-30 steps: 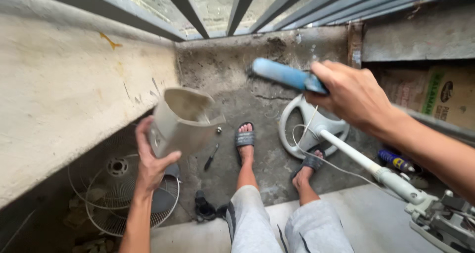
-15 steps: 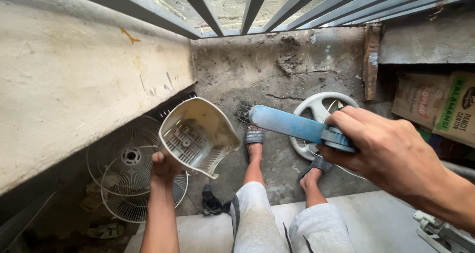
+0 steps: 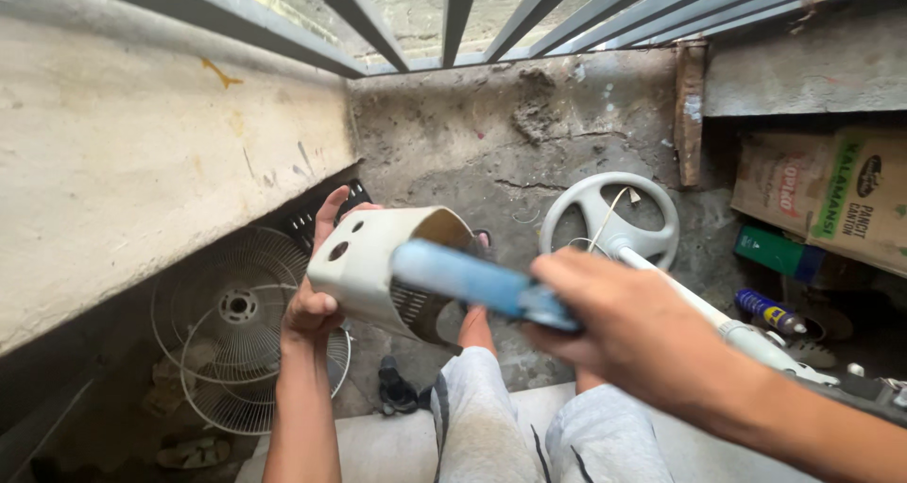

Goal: The person uses a screwdriver to loosen and remove a screw from the fan motor housing. They then use a broom to clean dust from the inside of the fan housing and reattach the housing to the motor.

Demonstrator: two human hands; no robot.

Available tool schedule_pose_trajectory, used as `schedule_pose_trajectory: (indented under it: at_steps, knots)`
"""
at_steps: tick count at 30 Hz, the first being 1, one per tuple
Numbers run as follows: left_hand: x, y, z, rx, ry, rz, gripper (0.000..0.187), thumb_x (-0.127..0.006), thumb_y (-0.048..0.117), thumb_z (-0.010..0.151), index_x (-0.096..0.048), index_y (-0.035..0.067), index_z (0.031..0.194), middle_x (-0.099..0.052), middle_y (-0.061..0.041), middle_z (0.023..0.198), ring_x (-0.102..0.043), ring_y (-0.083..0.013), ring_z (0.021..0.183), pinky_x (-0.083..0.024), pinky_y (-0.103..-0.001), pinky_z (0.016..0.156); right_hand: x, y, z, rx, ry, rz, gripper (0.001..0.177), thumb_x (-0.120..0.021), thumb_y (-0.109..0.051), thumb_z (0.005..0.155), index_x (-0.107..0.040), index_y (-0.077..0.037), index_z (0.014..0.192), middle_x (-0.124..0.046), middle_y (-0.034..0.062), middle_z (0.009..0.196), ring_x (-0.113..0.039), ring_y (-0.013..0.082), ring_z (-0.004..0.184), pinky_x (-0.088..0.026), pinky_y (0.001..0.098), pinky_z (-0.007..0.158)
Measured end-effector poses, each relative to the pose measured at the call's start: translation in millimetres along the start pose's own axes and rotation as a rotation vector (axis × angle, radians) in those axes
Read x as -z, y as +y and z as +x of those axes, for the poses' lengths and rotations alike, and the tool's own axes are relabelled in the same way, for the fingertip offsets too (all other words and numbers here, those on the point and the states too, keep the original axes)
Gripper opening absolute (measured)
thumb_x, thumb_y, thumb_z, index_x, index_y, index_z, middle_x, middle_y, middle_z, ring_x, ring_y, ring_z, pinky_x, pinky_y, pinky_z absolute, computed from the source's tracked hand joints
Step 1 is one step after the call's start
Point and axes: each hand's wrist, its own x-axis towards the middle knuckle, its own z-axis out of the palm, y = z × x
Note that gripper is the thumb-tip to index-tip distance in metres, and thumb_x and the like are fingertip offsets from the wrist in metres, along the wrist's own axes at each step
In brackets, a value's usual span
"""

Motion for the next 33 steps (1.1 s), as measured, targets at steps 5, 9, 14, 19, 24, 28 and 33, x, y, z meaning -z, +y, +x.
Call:
schedule_pose_trajectory:
  at_steps: [5, 9, 14, 19, 24, 28, 33]
  knots:
    - [-15, 12, 1, -0.033, 0.084, 0.046, 0.139, -0.096, 0.039, 0.057, -0.014, 0.014, 0.165, -0.047, -0.018, 0.147, -0.049, -0.0353, 0.139, -0.042, -0.051, 0.119, 1, -8, 10, -0.051, -0.034, -0.042, 0.031, -0.077, -0.027, 0.080, -0.057, -0.007, 0.092, -0.065, 0.0102, 0.083, -0.069, 0.0315, 0.074, -0.056, 0.0441, 0.062]
    - [-14, 20, 1, 0.011, 0.223, 0.317, 0.131, -0.091, 0.045, 0.057, -0.022, 0.012, 0.162, -0.048, -0.018, 0.146, -0.051, -0.0350, 0.137, -0.047, -0.050, 0.112, 26, -9, 18, -0.181, 0.045, -0.128, 0.038, -0.082, -0.033, 0.077, -0.063, -0.011, 0.101, -0.069, 0.0085, 0.091, -0.072, 0.0287, 0.073, -0.058, 0.0440, 0.061]
    - [-13, 20, 11, 0.087, 0.631, 0.977, 0.111, -0.085, 0.045, 0.062, -0.035, 0.010, 0.155, -0.048, -0.021, 0.142, -0.055, -0.0351, 0.130, -0.052, -0.048, 0.104, 66, 45, -13, -0.471, 0.201, -0.305, 0.028, -0.081, -0.022, 0.088, -0.065, -0.007, 0.106, -0.070, 0.0106, 0.092, -0.072, 0.0241, 0.078, -0.061, 0.0385, 0.066]
    - [-22, 11, 45, -0.216, 0.533, 1.690, 0.107, -0.096, 0.034, 0.063, -0.039, 0.001, 0.148, -0.045, -0.028, 0.138, -0.045, -0.0425, 0.130, -0.041, -0.050, 0.112, 92, 131, -35, -0.118, 0.480, -0.378, 0.031, -0.075, -0.017, 0.103, -0.056, 0.000, 0.122, -0.067, 0.0159, 0.087, -0.070, 0.0249, 0.077, -0.059, 0.0352, 0.069]
    - [-34, -56, 77, -0.418, -0.080, 1.923, 0.114, -0.095, 0.038, 0.051, -0.040, 0.008, 0.147, -0.051, -0.016, 0.135, -0.047, -0.0390, 0.130, -0.036, -0.055, 0.113, 64, 160, -44, -0.285, 0.460, -0.281, 0.040, -0.077, -0.015, 0.101, -0.053, 0.003, 0.128, -0.065, 0.0159, 0.085, -0.068, 0.0239, 0.070, -0.058, 0.0372, 0.064]
    - [-39, -81, 120, -0.656, -0.442, 1.921, 0.123, -0.093, 0.044, 0.056, -0.029, 0.009, 0.154, -0.044, -0.028, 0.138, -0.041, -0.0428, 0.132, -0.032, -0.063, 0.116, 60, 157, -52, -0.344, 0.361, -0.302, 0.046, -0.080, -0.015, 0.091, -0.056, 0.003, 0.125, -0.067, 0.0157, 0.083, -0.071, 0.0229, 0.069, -0.060, 0.0341, 0.060]
    - [26, 33, 140, -0.438, -0.248, 2.484, 0.116, -0.097, 0.034, 0.056, -0.039, 0.030, 0.157, -0.038, -0.017, 0.145, -0.038, -0.0399, 0.134, -0.037, -0.061, 0.111, 67, 180, -78, -0.417, 0.327, -0.256, 0.043, -0.078, -0.012, 0.089, -0.058, 0.005, 0.124, -0.070, 0.0167, 0.091, -0.073, 0.0226, 0.077, -0.062, 0.0335, 0.068]
